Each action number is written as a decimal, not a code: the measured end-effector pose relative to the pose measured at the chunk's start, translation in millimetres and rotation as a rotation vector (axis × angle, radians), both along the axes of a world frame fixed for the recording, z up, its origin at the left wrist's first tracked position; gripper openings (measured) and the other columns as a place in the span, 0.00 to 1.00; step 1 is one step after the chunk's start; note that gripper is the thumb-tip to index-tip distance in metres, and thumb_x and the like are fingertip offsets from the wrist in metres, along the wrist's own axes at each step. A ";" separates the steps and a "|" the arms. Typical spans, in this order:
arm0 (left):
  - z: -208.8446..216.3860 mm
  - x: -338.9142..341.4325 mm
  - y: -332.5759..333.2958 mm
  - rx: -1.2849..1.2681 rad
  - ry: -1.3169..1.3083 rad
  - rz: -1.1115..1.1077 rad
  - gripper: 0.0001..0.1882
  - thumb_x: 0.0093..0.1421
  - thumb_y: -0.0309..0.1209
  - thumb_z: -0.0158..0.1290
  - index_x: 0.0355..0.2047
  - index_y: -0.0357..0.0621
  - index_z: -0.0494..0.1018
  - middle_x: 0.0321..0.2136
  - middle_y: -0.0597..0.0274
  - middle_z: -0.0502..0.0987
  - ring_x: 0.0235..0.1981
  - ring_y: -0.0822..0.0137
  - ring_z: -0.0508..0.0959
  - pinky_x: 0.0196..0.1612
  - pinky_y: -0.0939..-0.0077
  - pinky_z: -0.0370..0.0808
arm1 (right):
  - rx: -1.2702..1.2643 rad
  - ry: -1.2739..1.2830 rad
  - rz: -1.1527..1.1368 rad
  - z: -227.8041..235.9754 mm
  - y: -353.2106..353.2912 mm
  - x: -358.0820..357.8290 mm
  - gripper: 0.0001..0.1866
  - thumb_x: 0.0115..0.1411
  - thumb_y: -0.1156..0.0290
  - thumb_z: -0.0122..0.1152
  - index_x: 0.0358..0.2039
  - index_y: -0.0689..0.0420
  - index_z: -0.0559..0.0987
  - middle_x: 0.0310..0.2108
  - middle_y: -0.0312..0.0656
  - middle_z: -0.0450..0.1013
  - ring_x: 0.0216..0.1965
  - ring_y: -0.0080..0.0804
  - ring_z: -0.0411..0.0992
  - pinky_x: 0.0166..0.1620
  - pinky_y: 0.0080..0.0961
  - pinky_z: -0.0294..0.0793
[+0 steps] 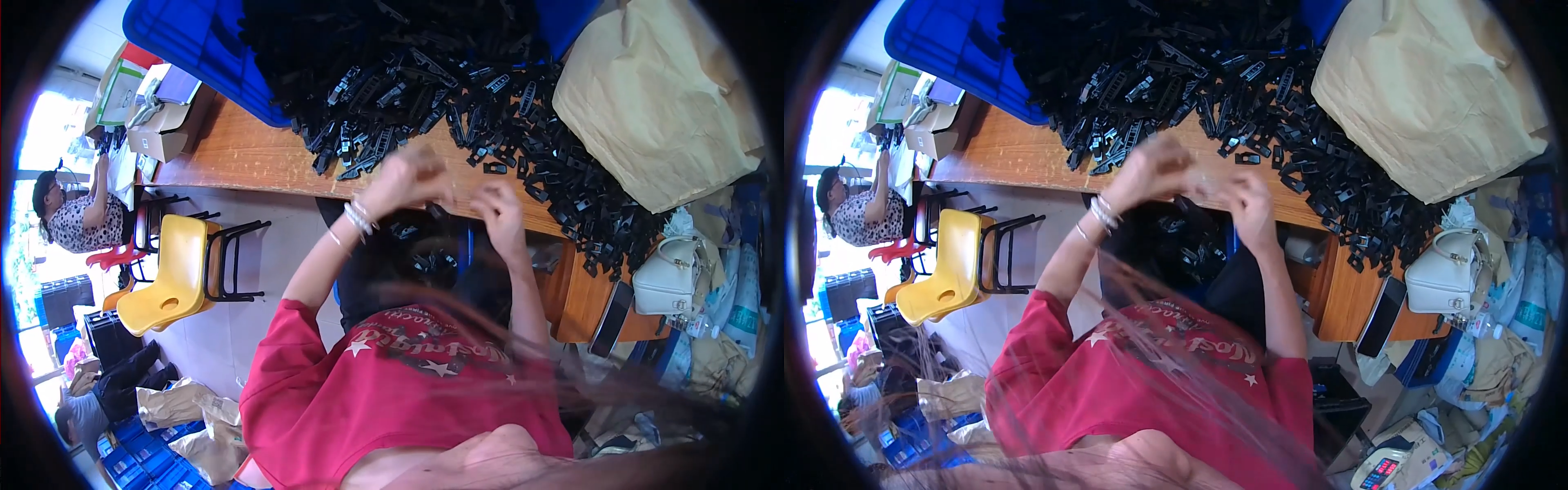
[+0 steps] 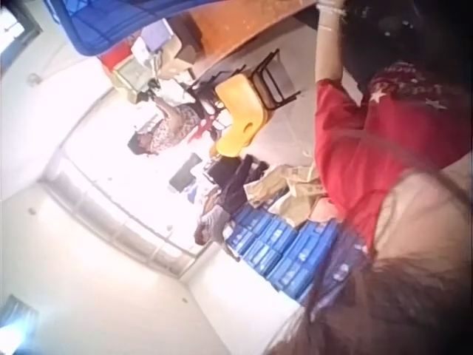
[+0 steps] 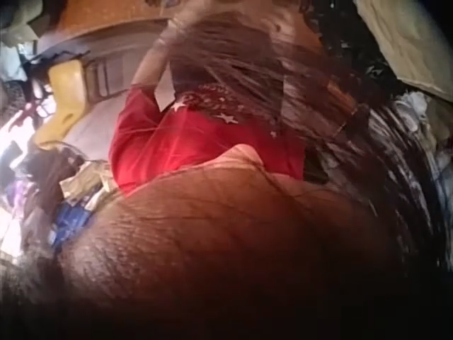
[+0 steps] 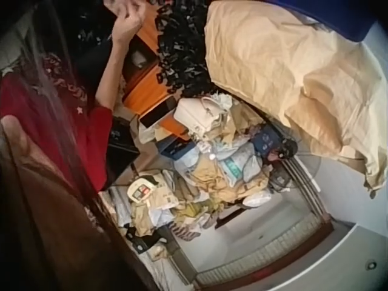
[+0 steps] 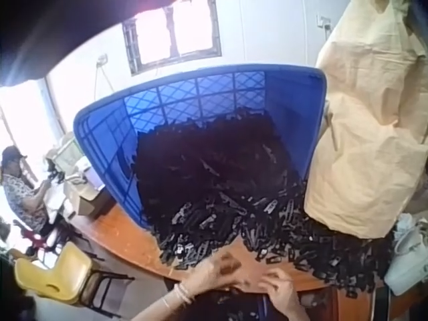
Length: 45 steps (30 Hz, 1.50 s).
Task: Assembling small black plastic components by joining two separate pieces together by hand.
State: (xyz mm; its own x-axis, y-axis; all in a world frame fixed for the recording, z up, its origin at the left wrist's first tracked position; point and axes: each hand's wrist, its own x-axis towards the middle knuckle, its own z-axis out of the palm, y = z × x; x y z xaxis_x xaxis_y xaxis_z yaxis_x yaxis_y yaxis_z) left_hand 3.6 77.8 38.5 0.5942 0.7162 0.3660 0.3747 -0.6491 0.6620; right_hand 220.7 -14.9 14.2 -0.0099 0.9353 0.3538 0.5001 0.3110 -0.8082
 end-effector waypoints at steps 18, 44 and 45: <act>-23.7 13.0 -48.0 0.493 0.257 0.006 0.14 0.50 0.26 0.54 0.38 0.35 0.71 0.34 0.57 0.69 0.34 0.61 0.75 0.30 0.71 0.76 | -0.286 0.514 -0.197 -6.1 4.0 8.7 0.13 0.69 0.72 0.47 0.50 0.60 0.74 0.29 0.31 0.69 0.26 0.13 0.62 0.27 0.09 0.61; 2.4 34.9 34.7 0.360 0.184 -0.030 0.09 0.50 0.28 0.56 0.33 0.41 0.76 0.32 0.57 0.70 0.36 0.58 0.74 0.36 0.67 0.75 | 0.160 -0.508 -0.140 3.7 55.2 5.4 0.08 0.54 0.79 0.59 0.35 0.62 0.79 0.42 0.47 0.70 0.42 0.45 0.69 0.44 0.35 0.70; -0.1 36.7 37.9 0.424 0.232 -0.073 0.07 0.50 0.28 0.56 0.31 0.41 0.77 0.32 0.58 0.70 0.36 0.59 0.74 0.36 0.68 0.75 | 0.165 -0.509 -0.140 5.0 56.6 5.9 0.08 0.54 0.79 0.59 0.35 0.62 0.79 0.42 0.47 0.70 0.42 0.45 0.69 0.44 0.35 0.70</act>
State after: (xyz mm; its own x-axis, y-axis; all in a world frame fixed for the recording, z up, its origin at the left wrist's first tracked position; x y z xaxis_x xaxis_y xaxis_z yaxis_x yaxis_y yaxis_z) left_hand 40.3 115.8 38.4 0.7378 0.4863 0.4681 0.4248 -0.8735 0.2379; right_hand 226.6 41.7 19.2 -0.0976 0.8725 0.4787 0.8605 0.3157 -0.3999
